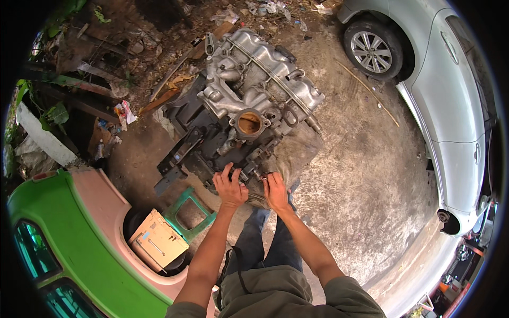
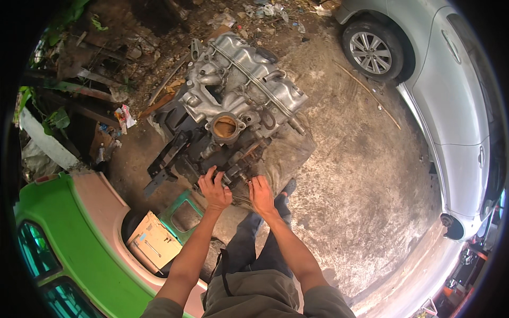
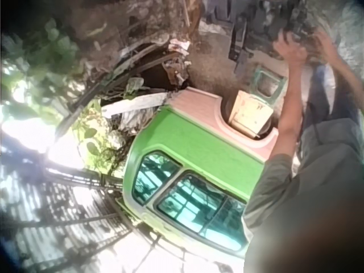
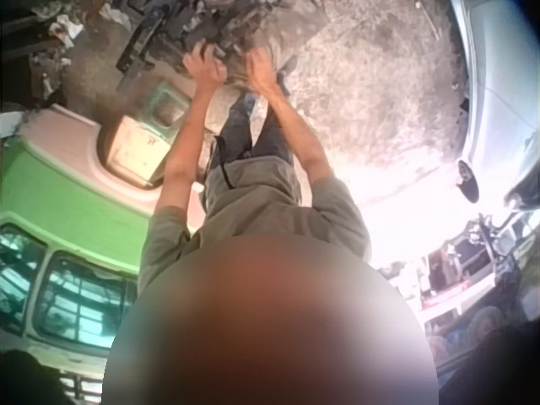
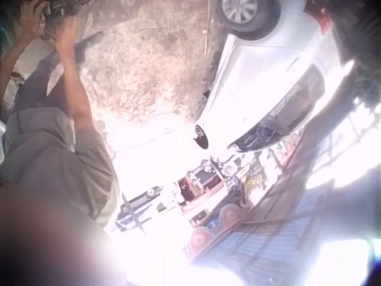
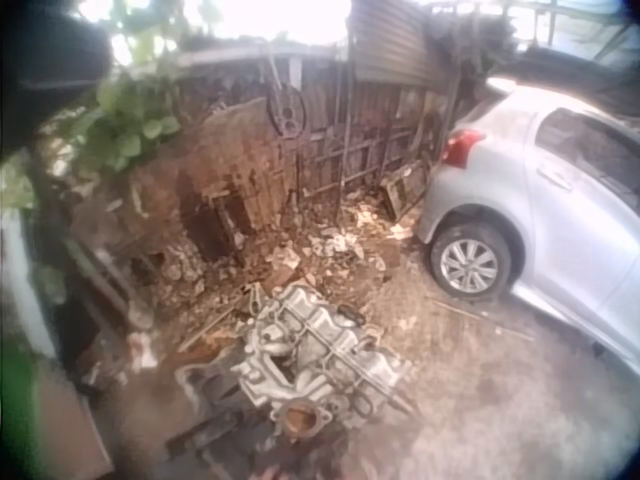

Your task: The person uses a wrench to loosen and remove bolts from a car engine block resting on a cloth on the ground. The person repeatedly turns the wrench and adjusts hand positions while working on the same bolt area.

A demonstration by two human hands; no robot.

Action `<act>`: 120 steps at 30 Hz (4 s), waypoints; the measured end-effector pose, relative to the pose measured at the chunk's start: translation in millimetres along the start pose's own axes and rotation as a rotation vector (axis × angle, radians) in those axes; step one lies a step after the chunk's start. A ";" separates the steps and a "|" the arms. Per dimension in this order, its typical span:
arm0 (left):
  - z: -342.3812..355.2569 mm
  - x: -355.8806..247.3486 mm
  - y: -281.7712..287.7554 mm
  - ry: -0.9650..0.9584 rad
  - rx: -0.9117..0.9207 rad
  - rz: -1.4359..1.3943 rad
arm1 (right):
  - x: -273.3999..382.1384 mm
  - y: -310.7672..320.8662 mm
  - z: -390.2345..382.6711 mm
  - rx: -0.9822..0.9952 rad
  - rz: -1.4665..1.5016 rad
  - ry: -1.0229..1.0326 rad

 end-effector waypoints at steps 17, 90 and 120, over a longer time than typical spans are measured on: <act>2.1 -2.2 0.8 0.012 -0.030 0.007 | -52.9 2.1 31.6 -0.300 0.566 -0.394; 1.9 -2.1 -0.7 0.000 -0.032 0.033 | -66.9 8.6 44.1 -0.417 0.707 -0.506; -0.5 -0.4 -1.0 0.000 -0.012 0.017 | -24.6 10.2 -3.5 -0.302 0.420 -0.320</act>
Point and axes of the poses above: each hand's wrist, its own z-axis towards the middle knuckle, its own y-axis out of the back of the hand, x = y × z, the point moved 4 cm from there along z, towards the middle knuckle, and after that the axes turned 15 degrees about z, right-handed, at the moved point
